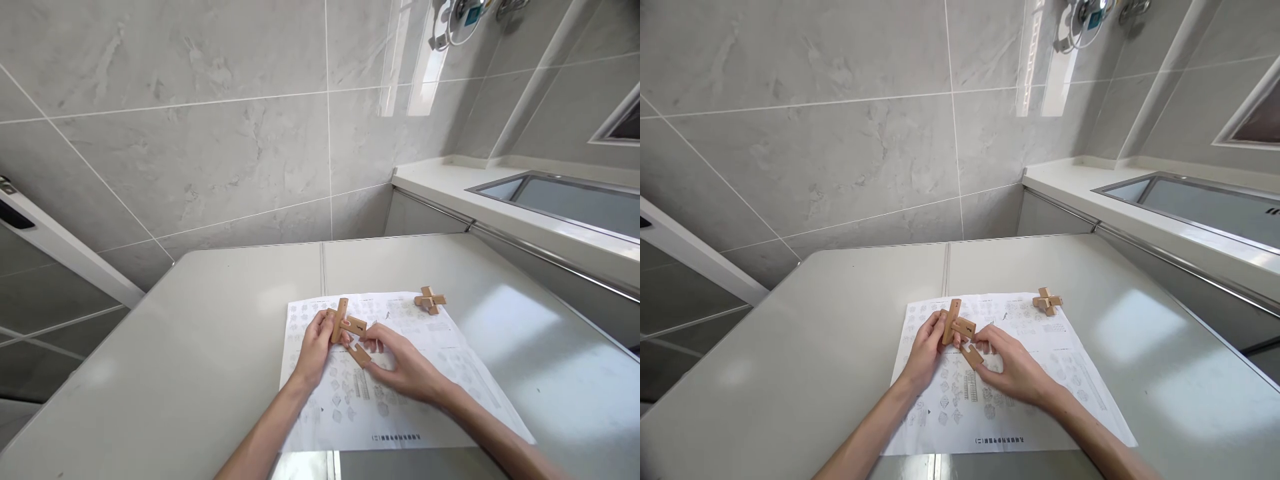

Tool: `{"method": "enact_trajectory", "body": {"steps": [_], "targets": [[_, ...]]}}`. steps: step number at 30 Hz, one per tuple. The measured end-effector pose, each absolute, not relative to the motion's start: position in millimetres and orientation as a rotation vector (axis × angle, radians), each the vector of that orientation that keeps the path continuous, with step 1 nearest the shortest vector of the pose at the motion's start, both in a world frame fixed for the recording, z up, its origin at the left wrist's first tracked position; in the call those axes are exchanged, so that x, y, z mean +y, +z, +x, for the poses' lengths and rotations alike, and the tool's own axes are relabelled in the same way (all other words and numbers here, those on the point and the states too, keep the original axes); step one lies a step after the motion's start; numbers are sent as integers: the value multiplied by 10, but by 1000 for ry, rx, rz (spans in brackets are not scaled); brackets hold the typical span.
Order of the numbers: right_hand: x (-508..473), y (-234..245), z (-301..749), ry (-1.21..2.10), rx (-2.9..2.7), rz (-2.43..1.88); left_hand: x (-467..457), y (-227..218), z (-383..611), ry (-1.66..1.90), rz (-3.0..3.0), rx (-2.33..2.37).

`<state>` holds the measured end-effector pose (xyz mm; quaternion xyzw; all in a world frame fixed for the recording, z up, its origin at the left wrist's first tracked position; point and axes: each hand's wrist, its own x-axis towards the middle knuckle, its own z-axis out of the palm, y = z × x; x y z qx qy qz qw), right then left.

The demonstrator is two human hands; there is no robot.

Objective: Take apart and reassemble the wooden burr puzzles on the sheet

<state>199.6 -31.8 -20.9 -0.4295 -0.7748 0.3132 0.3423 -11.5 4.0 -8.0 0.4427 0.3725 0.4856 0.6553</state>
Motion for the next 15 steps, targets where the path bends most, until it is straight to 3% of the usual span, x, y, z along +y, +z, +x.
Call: {"method": "enact_trajectory", "body": {"steps": [15], "targets": [[-250,-377,2023,536,-2261,-1005,49,-46,-99,1142,893,837]]}}
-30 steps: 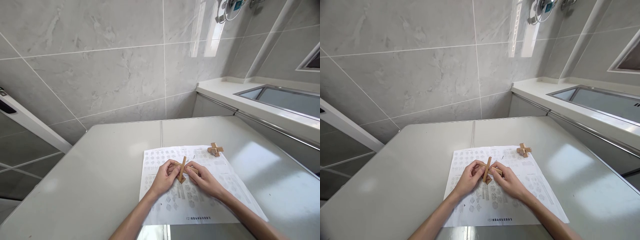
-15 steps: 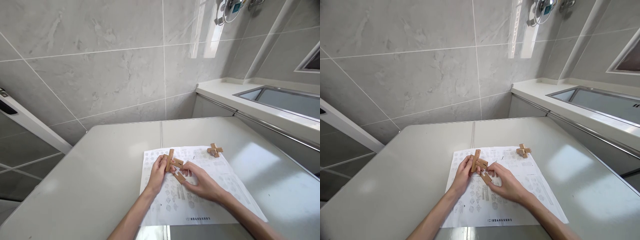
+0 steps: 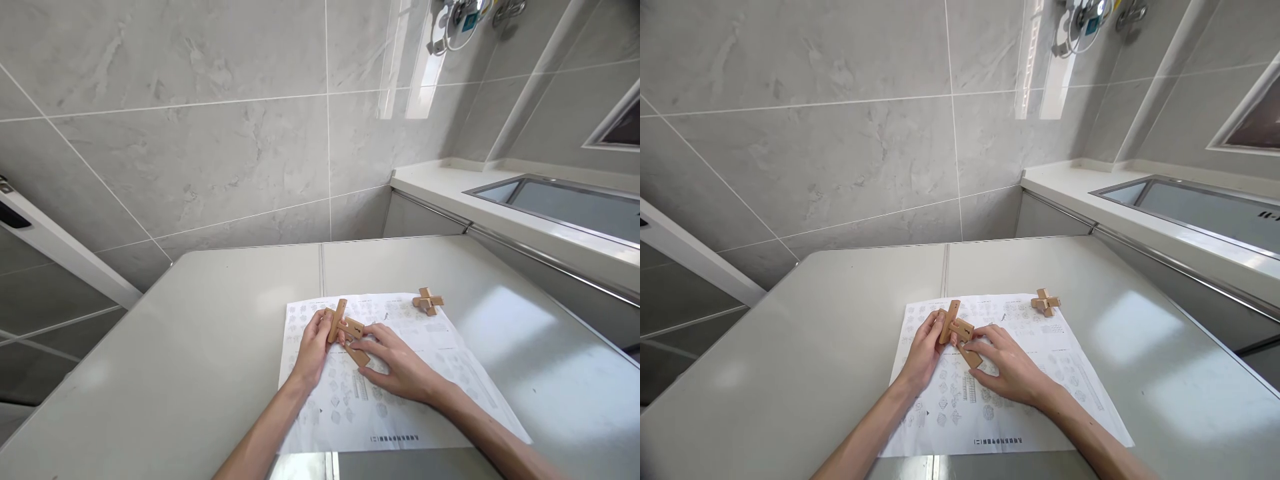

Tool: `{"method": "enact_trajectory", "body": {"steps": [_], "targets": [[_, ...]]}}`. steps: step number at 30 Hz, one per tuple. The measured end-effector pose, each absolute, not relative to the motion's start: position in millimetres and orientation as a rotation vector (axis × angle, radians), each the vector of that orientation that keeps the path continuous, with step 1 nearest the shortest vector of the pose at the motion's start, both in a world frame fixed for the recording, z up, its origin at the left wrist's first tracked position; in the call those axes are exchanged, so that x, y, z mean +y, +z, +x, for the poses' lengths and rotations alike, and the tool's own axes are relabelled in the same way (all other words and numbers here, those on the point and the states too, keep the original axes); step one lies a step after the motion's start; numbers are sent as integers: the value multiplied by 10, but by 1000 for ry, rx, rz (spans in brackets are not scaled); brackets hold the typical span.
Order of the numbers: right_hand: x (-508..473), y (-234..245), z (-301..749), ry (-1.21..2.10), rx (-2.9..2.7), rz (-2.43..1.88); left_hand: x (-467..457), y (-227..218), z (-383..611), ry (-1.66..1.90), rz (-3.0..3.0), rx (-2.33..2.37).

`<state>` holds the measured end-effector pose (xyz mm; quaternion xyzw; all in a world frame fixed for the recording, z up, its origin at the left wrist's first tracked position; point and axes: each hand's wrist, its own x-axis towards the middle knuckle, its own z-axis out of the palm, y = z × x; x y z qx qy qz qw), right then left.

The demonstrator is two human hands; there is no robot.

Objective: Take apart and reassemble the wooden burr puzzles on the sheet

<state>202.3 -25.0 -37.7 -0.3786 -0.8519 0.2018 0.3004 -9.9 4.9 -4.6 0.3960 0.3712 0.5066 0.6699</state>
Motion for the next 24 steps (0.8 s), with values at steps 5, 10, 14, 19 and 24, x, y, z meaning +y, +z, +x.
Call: {"method": "enact_trajectory", "body": {"steps": [5,10,14,19,24], "targets": [[-239,-346,2012,517,-2207,-996,51,-41,-101,1130,904,853],[-210,-385,2031,494,-2140,-1096,60,-45,-101,1127,910,854],[-170,-449,2057,458,-2055,-1201,62,-52,-108,1120,923,864],[-151,-490,2079,482,-2018,-1230,63,-63,-114,1124,929,876],[-149,-448,2094,621,-2001,-1237,64,-73,-107,1120,928,898]]}}
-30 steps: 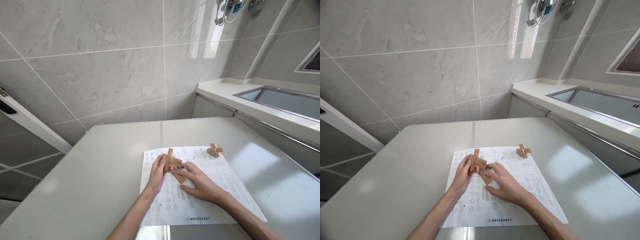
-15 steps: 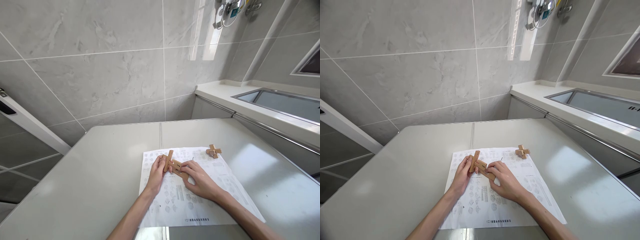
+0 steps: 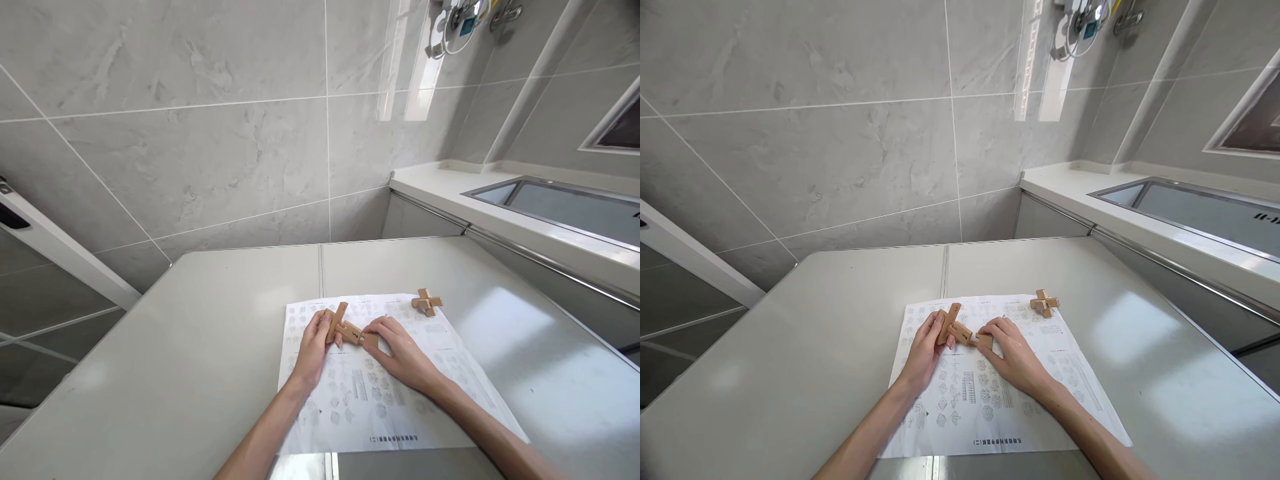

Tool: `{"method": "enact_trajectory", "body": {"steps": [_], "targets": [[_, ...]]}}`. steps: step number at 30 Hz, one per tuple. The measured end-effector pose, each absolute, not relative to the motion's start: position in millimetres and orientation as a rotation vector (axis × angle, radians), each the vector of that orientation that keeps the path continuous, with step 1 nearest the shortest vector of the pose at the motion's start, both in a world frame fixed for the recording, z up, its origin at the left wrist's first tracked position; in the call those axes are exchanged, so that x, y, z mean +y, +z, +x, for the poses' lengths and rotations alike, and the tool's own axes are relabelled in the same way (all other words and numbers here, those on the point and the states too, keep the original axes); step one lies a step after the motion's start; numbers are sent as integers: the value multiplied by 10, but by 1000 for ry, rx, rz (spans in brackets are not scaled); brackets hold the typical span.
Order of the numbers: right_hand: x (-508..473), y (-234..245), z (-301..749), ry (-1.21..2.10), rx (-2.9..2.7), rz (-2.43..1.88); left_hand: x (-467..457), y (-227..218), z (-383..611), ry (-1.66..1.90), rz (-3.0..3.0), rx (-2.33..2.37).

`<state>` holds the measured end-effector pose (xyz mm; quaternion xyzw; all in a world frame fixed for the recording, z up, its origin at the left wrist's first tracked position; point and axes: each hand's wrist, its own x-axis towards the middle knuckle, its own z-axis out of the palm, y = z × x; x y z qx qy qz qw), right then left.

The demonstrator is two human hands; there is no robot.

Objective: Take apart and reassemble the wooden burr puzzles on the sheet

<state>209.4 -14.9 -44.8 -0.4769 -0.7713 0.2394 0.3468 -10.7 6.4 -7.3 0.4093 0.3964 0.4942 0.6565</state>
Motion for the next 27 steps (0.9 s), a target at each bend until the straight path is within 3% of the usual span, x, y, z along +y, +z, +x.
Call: {"method": "enact_trajectory", "body": {"steps": [14,21,27], "targets": [[-146,-424,2076,743,-1837,-1311,48,-54,-103,1114,875,856],[-117,-321,2146,1337,-1264,-1125,29,-55,-101,1039,911,961],[-161,-224,2160,1638,-1134,-928,3,-76,-99,982,1050,988]]}}
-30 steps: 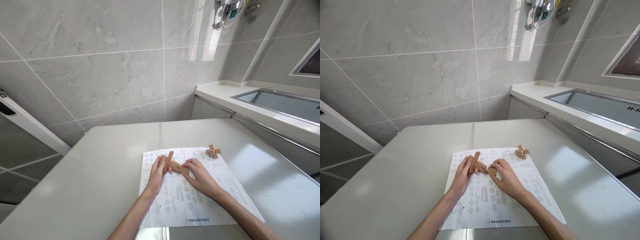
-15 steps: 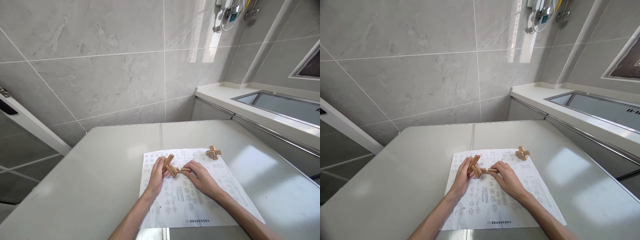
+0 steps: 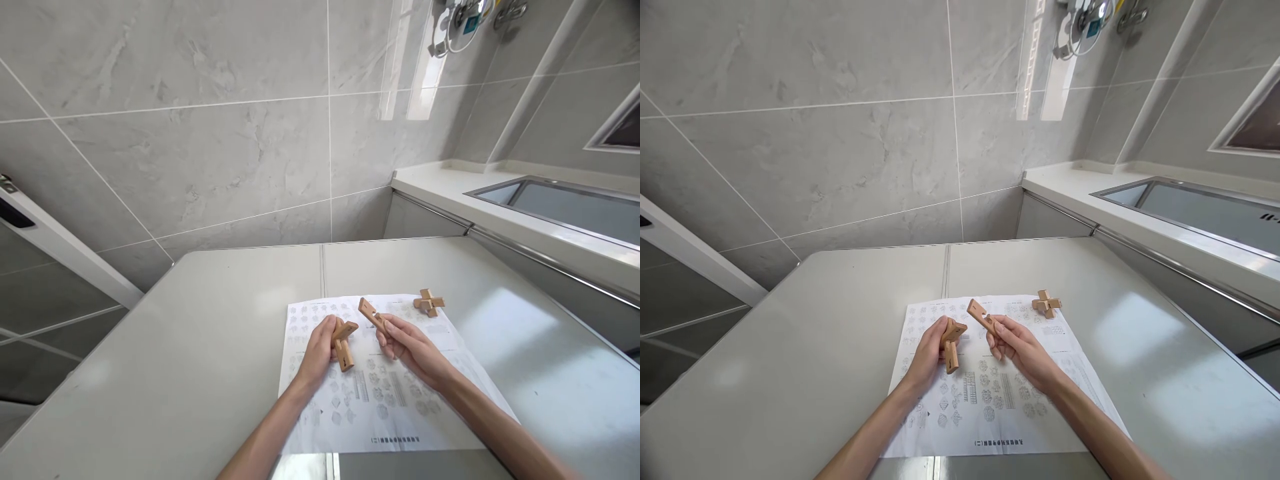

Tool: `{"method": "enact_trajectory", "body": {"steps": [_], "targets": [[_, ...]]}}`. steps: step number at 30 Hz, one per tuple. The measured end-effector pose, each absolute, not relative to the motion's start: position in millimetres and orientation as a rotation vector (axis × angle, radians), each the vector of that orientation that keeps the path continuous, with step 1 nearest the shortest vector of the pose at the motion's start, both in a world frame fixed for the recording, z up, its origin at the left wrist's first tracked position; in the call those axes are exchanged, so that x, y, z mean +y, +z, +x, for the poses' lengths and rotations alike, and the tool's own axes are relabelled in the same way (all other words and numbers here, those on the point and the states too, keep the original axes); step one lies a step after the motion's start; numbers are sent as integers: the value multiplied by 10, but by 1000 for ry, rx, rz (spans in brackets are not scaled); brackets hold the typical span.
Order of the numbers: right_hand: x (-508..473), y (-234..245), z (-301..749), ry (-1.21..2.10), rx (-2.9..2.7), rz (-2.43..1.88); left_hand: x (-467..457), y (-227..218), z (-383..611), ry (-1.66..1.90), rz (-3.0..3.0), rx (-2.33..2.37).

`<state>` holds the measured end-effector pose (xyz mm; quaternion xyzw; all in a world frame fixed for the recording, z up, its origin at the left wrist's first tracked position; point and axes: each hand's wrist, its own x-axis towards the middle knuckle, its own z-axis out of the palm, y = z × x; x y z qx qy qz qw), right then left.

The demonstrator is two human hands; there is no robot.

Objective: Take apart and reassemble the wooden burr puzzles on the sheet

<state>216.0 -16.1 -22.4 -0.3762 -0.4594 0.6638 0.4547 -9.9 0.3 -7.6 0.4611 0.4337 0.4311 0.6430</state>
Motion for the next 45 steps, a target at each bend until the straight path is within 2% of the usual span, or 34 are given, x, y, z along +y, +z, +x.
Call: {"method": "enact_trajectory", "body": {"steps": [7,15,30,45], "targets": [[-229,-177,2130,1840,-1164,-775,-13,-83,-105,936,1322,969],[-243,-149,2102,1879,-1276,-718,-15,-100,-100,871,1370,964],[-273,-217,2002,1895,-1445,-678,-17,-119,-130,783,1292,803],[-251,-257,2040,1838,-1524,-728,-25,-135,-107,791,947,674]]}}
